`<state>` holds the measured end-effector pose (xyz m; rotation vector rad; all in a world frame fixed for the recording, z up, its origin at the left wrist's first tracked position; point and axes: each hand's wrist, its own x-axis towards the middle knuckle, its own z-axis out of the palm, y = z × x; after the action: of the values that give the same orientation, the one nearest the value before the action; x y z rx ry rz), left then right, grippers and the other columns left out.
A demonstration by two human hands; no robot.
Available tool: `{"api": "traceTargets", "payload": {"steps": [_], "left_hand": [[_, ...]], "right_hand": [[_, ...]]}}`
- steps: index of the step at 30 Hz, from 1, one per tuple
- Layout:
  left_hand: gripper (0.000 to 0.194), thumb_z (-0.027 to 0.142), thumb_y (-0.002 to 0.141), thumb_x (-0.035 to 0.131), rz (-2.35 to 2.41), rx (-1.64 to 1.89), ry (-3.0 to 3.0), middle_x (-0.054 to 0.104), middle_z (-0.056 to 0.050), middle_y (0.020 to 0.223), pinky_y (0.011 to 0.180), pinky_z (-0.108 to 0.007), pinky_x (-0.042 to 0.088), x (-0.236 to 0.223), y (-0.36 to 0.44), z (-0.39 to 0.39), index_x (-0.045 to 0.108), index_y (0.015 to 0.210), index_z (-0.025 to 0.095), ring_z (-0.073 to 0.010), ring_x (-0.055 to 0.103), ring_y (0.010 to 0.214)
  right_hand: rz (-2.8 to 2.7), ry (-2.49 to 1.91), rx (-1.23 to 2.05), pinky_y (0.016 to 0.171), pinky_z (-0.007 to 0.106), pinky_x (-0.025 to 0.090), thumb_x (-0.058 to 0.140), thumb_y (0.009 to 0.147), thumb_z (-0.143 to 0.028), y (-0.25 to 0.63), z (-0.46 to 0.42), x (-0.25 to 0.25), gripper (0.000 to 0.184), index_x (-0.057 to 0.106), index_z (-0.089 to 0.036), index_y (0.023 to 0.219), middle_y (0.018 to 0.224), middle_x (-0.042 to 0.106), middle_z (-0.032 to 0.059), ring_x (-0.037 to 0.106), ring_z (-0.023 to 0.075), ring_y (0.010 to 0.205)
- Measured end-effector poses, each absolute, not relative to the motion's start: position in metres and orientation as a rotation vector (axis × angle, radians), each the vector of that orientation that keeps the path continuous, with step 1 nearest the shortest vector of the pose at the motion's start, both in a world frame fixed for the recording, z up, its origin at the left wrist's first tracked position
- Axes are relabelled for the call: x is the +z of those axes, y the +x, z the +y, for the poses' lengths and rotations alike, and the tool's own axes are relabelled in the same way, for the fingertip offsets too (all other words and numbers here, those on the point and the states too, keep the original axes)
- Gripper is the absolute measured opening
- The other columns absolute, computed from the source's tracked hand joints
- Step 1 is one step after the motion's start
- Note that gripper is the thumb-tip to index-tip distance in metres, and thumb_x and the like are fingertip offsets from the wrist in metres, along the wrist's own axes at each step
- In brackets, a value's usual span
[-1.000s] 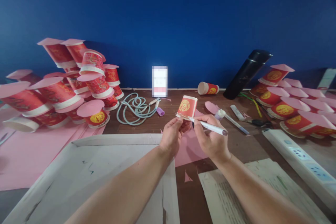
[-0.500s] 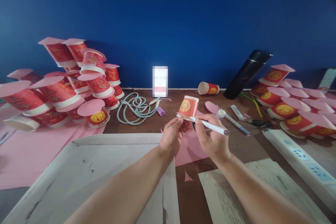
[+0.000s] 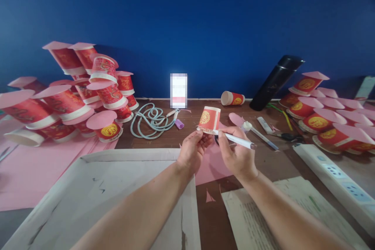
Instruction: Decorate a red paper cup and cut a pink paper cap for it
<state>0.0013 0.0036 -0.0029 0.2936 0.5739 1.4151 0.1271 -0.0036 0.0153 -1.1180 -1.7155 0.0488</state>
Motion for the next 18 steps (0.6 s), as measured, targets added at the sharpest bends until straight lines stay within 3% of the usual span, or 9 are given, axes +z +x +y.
{"api": "traceTargets", "payload": {"steps": [7,18], "left_hand": [[0.004,0.014,0.079,0.064,0.586,1.403,0.204,0.066,-0.005,0.072,0.078,-0.027,0.053,-0.001,-0.001,0.004,0.065,0.076,0.011,-0.0131,0.066,0.070],[0.013,0.011,0.086,0.056,0.585,1.363,0.084,0.064,-0.007,0.070,0.075,-0.023,0.055,0.008,-0.005,0.006,0.065,0.076,0.009,-0.0125,0.066,0.070]], "right_hand": [[-1.749,-1.090,0.087,0.074,0.035,0.053,0.058,0.089,-0.026,0.127,-0.004,0.014,0.007,0.062,-0.020,0.091,0.084,0.068,0.0047,0.067,0.0211,0.083],[-1.732,-1.116,0.065,0.086,0.039,0.053,0.057,0.089,-0.022,0.128,-0.002,0.013,0.025,0.060,-0.024,0.113,0.104,0.068,0.0067,0.064,0.0225,0.096]]}}
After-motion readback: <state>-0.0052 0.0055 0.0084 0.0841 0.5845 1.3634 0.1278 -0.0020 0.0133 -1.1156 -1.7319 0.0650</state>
